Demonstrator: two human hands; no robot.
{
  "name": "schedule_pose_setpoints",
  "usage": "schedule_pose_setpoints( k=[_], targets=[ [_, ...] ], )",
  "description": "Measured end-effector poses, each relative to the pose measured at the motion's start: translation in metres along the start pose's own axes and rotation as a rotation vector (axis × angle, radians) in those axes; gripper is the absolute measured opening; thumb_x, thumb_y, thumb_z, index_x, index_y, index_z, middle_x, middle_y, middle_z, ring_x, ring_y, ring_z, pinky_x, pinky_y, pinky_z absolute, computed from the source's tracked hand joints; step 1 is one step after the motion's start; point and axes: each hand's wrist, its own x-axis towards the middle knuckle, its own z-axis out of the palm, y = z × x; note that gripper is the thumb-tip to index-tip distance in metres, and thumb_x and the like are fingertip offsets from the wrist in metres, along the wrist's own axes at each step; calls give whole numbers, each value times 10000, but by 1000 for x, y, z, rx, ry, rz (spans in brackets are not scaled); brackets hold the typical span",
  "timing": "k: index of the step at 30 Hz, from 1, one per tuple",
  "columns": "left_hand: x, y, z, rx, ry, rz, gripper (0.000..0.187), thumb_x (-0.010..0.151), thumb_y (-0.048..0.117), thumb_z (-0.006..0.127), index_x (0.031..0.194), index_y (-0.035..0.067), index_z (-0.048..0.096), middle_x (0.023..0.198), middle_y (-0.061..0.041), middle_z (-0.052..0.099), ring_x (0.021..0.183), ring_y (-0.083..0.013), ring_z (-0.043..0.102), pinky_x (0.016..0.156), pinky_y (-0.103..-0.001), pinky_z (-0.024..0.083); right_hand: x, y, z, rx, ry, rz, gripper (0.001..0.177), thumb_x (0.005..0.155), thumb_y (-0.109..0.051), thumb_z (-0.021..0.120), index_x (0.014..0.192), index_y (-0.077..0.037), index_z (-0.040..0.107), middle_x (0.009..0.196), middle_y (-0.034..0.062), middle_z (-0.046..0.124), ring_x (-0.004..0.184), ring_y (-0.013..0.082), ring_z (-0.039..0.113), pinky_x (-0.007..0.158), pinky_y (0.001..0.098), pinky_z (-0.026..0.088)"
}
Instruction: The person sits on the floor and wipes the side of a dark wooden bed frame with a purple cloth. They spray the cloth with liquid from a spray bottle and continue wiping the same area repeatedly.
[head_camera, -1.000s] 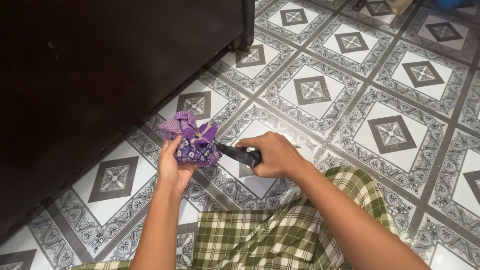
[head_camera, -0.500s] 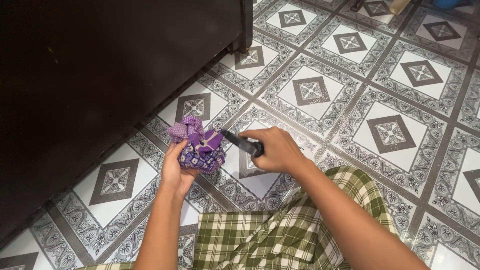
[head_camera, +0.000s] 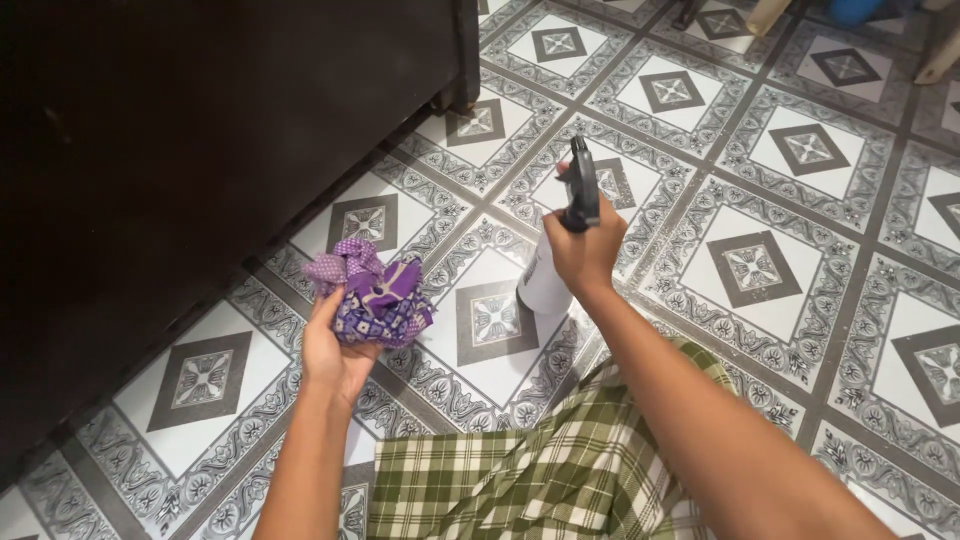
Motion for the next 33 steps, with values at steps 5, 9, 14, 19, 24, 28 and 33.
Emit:
schedule_pose_setpoints(
  k=[5, 9, 14, 19, 24, 28, 33],
  targets=[
    [2, -4, 0, -5, 14, -14, 403, 999, 198, 462, 1399, 167, 498, 1206, -84, 675, 1045, -262, 697, 892, -549, 594, 15, 4, 17, -27, 33, -42, 496, 818, -104, 767, 1306, -113, 677, 774, 33, 764, 703, 140, 755, 678, 286, 573],
    [5, -4, 0, -51, 8, 9, 391, 984, 200, 454, 1366, 172, 535, 1215, -80, 695, 1076, -261, 698, 919, -546, 577, 25, 31, 38, -55, 8, -30, 371, 895, -217, 812, 1221, -108, 673, 839, 43, 798, 773, 137, 787, 742, 301, 610],
    [11, -9, -9, -97, 4, 2, 312, 1015, 218, 476, 1317, 153, 527, 1234, -82, 676, 1106, -270, 689, 958, -560, 551, 30, 17, 29, 83, -132, 115, 546, 881, -322, 817, 1339, -110, 609, 946, 64, 806, 852, 142, 768, 784, 307, 591],
    [16, -16, -10, -70, -14, 2, 293, 1024, 228, 500, 1306, 154, 525, 1257, -84, 666, 1120, -267, 683, 989, -549, 531, 26, 20, 13, 156, -284, 171, 883, 749, -422, 880, 1473, -89, 499, 1216, 149, 736, 1108, 224, 687, 961, 360, 535],
    [18, -22, -5, -59, 19, -9, 291, 1017, 200, 564, 1303, 149, 555, 1236, -53, 679, 1107, -246, 678, 968, -519, 532, -4, 13, -1, 23, -260, 320, 1224, 536, -391, 1001, 1513, -56, 345, 1432, 209, 528, 1317, 326, 536, 1084, 447, 436],
    [9, -17, 3, 0, 140, -3, 282, 1016, 180, 569, 1288, 104, 570, 1216, -80, 682, 1112, -225, 671, 1008, -490, 528, -12, -1, -6, -126, -357, 448, 1005, 557, -347, 985, 1363, -64, 457, 1315, 172, 636, 1237, 317, 621, 1055, 436, 480],
    [25, -16, -9, -139, 38, -17, 246, 1049, 204, 555, 1238, 53, 602, 1197, -76, 696, 1122, -240, 672, 1007, -512, 524, -5, -11, -2, -218, -372, 447, 727, 637, -310, 940, 1203, -82, 545, 1185, 154, 706, 1122, 340, 691, 972, 438, 541]
  ],
)
